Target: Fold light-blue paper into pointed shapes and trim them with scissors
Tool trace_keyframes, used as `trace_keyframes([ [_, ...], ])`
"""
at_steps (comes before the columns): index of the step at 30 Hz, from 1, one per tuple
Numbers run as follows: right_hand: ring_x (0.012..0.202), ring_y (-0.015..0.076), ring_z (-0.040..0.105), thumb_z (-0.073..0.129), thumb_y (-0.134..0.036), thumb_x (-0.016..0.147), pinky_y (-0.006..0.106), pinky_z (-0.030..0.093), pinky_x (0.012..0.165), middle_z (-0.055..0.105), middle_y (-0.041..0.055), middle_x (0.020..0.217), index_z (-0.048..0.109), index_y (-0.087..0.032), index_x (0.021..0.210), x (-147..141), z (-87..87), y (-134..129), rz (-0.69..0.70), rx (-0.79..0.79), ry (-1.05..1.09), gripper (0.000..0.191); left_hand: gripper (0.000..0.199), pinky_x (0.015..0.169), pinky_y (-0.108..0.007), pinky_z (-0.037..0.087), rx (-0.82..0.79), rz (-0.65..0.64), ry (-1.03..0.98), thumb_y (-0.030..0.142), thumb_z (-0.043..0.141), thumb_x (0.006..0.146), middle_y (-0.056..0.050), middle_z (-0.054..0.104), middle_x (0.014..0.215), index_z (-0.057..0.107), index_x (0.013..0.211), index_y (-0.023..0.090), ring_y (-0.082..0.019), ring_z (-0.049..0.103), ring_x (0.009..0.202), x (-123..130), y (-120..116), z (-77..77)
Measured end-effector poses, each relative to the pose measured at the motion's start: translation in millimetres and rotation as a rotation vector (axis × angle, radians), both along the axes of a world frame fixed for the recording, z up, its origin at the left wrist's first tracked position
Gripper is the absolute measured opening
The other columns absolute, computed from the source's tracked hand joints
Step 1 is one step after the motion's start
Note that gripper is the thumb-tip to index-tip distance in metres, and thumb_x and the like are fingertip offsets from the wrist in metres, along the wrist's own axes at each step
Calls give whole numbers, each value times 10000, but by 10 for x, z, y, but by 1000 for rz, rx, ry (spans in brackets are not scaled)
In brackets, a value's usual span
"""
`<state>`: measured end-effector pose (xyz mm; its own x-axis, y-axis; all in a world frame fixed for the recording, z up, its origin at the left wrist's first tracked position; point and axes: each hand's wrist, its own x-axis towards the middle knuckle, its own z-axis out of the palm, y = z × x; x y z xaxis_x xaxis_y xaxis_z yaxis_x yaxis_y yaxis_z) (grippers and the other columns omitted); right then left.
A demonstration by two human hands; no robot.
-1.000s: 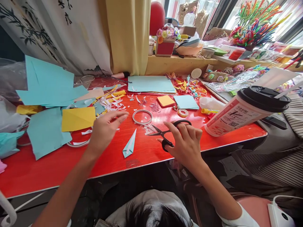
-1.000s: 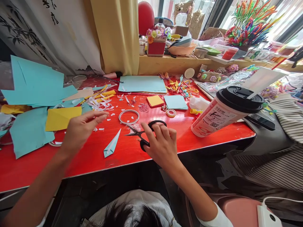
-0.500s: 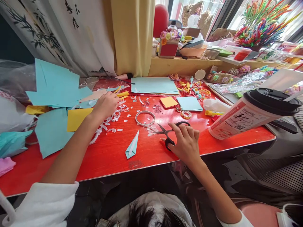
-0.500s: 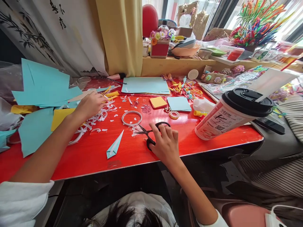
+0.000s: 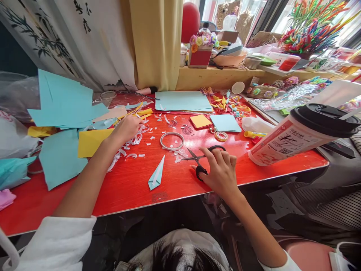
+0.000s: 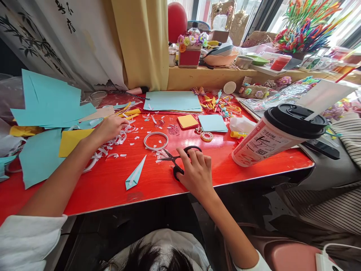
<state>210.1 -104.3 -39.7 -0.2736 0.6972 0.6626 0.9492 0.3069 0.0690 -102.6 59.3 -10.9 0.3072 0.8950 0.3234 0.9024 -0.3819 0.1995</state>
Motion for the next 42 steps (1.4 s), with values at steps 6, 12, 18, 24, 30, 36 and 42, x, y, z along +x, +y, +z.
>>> trace_keyframes([
  [6, 926, 239, 517, 616, -247, 748, 346, 286, 785, 619, 79, 973, 527, -183, 1221, 4, 8, -5, -5, -35, 7, 486, 322, 922, -373, 439, 1, -25, 117, 203, 410, 847, -136, 670, 1088, 638, 1060, 126, -257, 589, 1044, -35, 41, -29],
  [12, 923, 231, 519, 617, -253, 752, 342, 293, 783, 618, 79, 966, 539, -172, 1212, -5, 10, 3, 2, -30, 3, 474, 379, 930, -309, 434, -36, -66, 163, 101, 362, 835, -97, 673, 1117, 649, 1083, 119, -196, 590, 1043, -27, 2, -7],
  [18, 928, 233, 509, 611, -248, 748, 343, 292, 783, 605, 80, 981, 533, -169, 1222, 0, -4, 11, 5, -48, 17, 487, 373, 909, -307, 430, -45, -45, 164, 186, 370, 896, -115, 646, 1151, 592, 1186, 109, -195, 567, 1047, -49, -14, -6],
  [24, 938, 240, 509, 608, -254, 751, 343, 292, 785, 606, 82, 993, 523, -176, 1231, 12, -8, 2, 6, -75, 26, 494, 332, 902, -349, 423, -5, 13, 170, 253, 361, 922, -143, 639, 1123, 590, 1111, 105, -225, 559, 1025, -64, -65, 48],
  [30, 950, 244, 507, 598, -266, 759, 345, 293, 788, 605, 86, 1008, 522, -181, 1231, 13, -9, 4, 5, -91, 27, 486, 294, 932, -322, 406, 37, 8, 152, 220, 385, 906, -107, 644, 1117, 599, 1083, 122, -204, 529, 1031, -72, -78, 63],
  [36, 952, 239, 508, 596, -258, 757, 345, 294, 792, 604, 78, 1000, 522, -181, 1232, 12, -8, 10, 0, -99, 26, 487, 301, 915, -313, 413, 51, 11, 117, 257, 374, 905, -95, 664, 1087, 626, 1021, 142, -212, 546, 1025, -96, -19, -2],
  [42, 958, 242, 503, 589, -251, 755, 345, 290, 790, 601, 87, 1016, 522, -179, 1231, 20, -11, 10, 4, -108, 28, 486, 376, 870, -341, 424, 23, 128, 153, 334, 326, 919, -114, 670, 1041, 651, 997, 161, -249, 563, 1039, -48, -61, 29],
])
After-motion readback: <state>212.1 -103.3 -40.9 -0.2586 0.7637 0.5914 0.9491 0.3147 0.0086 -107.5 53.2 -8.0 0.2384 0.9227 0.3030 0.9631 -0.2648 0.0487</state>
